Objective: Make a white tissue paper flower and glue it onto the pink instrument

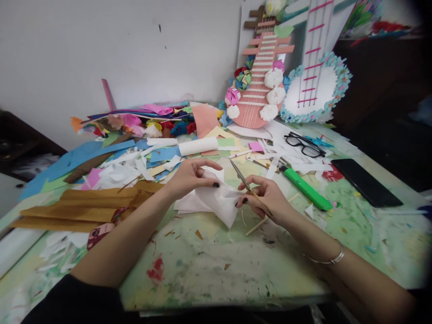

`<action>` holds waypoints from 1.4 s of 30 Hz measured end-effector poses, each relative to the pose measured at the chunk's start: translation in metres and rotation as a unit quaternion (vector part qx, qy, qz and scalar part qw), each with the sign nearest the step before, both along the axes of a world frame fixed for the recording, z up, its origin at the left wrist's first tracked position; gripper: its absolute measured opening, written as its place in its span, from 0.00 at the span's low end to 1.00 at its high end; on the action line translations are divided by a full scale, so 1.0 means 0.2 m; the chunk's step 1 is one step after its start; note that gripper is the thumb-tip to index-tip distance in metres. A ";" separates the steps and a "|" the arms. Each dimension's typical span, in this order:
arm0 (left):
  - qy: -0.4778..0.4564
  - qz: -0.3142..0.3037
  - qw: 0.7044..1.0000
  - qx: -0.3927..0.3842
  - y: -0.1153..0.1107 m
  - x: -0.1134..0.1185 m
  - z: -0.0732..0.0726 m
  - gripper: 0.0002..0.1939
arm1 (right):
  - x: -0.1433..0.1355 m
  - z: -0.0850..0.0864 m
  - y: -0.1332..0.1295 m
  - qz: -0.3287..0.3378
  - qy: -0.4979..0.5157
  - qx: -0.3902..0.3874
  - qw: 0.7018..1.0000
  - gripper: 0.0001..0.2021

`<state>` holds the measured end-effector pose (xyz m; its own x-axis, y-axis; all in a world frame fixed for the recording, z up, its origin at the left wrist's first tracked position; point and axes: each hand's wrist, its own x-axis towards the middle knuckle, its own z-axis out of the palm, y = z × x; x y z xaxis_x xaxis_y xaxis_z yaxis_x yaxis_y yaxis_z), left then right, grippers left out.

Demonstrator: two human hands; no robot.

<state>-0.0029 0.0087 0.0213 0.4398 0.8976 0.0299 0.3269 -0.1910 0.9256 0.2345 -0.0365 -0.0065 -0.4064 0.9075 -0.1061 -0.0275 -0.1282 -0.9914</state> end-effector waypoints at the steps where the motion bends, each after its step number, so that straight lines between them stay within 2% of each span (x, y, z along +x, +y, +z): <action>1: 0.000 0.005 1.000 -0.007 0.00 0.00 0.00 0.20 | 0.00 0.00 0.00 -0.003 -0.004 -0.002 1.000 0.20; 4: -0.004 0.031 0.999 -0.033 -0.01 0.02 0.00 0.19 | -0.01 -0.01 0.00 -0.011 -0.007 0.013 1.000 0.16; 9: 0.014 0.042 0.999 -0.018 0.01 0.02 -0.02 0.19 | 0.03 0.01 0.02 -0.031 -0.021 0.034 0.999 0.15; 12: 0.010 0.027 0.999 -0.033 0.03 0.01 -0.03 0.22 | 0.10 0.04 0.08 -0.124 -0.090 0.067 0.986 0.12; 14: 0.022 0.018 0.999 -0.036 0.03 0.00 -0.02 0.22 | 0.17 0.07 0.13 -0.198 -0.220 0.089 0.951 0.09; 17: 0.041 0.011 0.998 -0.039 0.03 -0.01 -0.01 0.21 | 0.32 0.09 0.20 -0.235 -0.323 0.091 0.912 0.06; 21: 0.084 -0.026 0.995 -0.045 0.07 0.00 0.05 0.20 | 0.48 0.09 0.27 -0.298 -0.465 0.102 0.828 0.03; 23: 0.139 -0.088 0.986 -0.014 0.13 0.03 0.09 0.18 | 0.52 0.08 0.28 -0.307 -0.520 0.106 0.790 0.03; 26: 0.227 -0.180 0.955 0.065 0.29 0.11 0.14 0.15 | 0.53 0.07 0.28 -0.302 -0.576 0.105 0.752 0.06; 27: 0.255 -0.196 0.944 0.075 0.35 0.15 0.14 0.13 | 0.53 0.06 0.28 -0.300 -0.590 0.104 0.742 0.08; 30: 0.267 -0.202 0.938 0.087 0.54 0.27 0.10 0.11 | 0.52 0.05 0.27 -0.300 -0.624 0.095 0.716 0.12; 33: 0.267 -0.198 0.935 0.123 0.71 0.39 0.03 0.08 | 0.52 0.05 0.27 -0.304 -0.646 0.085 0.695 0.14; 36: 0.267 -0.165 0.933 0.176 0.81 0.47 -0.03 0.05 | 0.53 0.06 0.26 -0.312 -0.661 0.076 0.678 0.15; 39: 0.250 -0.113 0.932 0.238 0.86 0.50 -0.08 0.04 | 0.54 0.09 0.25 -0.319 -0.669 0.070 0.668 0.16; 42: 0.214 -0.030 0.927 0.306 0.84 0.48 -0.12 0.09 | 0.54 0.11 0.24 -0.333 -0.672 0.062 0.659 0.17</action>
